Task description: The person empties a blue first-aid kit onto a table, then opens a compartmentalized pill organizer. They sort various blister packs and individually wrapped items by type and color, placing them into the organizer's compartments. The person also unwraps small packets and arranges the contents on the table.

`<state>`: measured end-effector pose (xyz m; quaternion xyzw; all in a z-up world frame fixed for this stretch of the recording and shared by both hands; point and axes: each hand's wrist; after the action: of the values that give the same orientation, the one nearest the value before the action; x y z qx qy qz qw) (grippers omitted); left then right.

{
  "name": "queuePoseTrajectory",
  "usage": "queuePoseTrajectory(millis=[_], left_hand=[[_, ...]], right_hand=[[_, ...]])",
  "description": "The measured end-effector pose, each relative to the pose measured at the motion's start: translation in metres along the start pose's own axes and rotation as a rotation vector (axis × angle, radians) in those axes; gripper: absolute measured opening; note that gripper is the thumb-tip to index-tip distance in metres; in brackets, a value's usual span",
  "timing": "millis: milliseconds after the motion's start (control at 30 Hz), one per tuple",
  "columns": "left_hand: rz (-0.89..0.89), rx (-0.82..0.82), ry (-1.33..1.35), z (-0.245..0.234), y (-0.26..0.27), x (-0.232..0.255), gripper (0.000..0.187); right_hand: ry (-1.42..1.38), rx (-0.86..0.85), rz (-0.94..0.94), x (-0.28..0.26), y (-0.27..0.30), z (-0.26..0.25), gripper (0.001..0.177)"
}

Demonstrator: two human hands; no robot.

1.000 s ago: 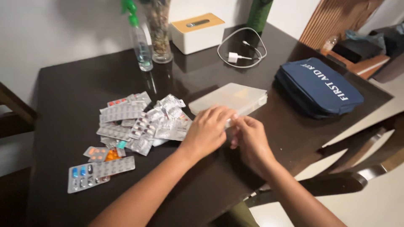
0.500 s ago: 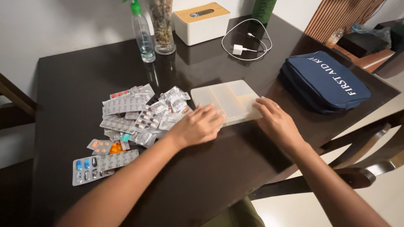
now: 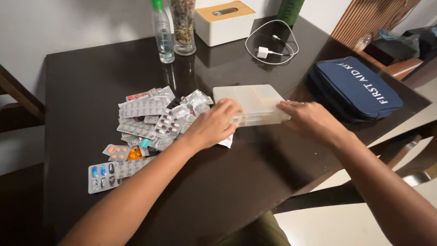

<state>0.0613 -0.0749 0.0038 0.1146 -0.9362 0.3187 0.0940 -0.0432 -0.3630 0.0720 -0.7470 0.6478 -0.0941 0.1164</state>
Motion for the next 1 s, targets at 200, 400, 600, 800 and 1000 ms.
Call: queuePoseTrajectory(millis=[200, 400, 600, 800, 1000], left_hand=[[0.029, 0.327, 0.084, 0.001, 0.002, 0.009, 0.104], [-0.175, 0.325, 0.174, 0.014, 0.003, 0.003, 0.095], [-0.114, 0.167, 0.198, 0.024, 0.005, 0.015, 0.025], [0.095, 0.163, -0.148, 0.033, -0.013, 0.034, 0.026], [0.076, 0.051, -0.426, 0.047, -0.044, 0.029, 0.032]], right_hand=[[-0.086, -0.1, 0.136, -0.003, -0.019, -0.036, 0.048], [-0.154, 0.118, 0.141, 0.059, -0.082, -0.036, 0.037], [-0.484, 0.313, 0.322, 0.156, -0.185, 0.053, 0.024], [-0.6, 0.265, 0.278, 0.197, -0.23, 0.165, 0.055], [-0.627, -0.09, 0.213, 0.172, -0.25, 0.162, 0.036]])
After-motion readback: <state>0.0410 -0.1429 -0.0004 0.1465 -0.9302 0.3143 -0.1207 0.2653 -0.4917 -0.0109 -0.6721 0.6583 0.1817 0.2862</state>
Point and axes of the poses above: each hand's wrist, its own y-axis away from the middle knuckle, its own z-axis out of the palm, x = y × z, and after that the axes turned 13 degrees about z, right-handed
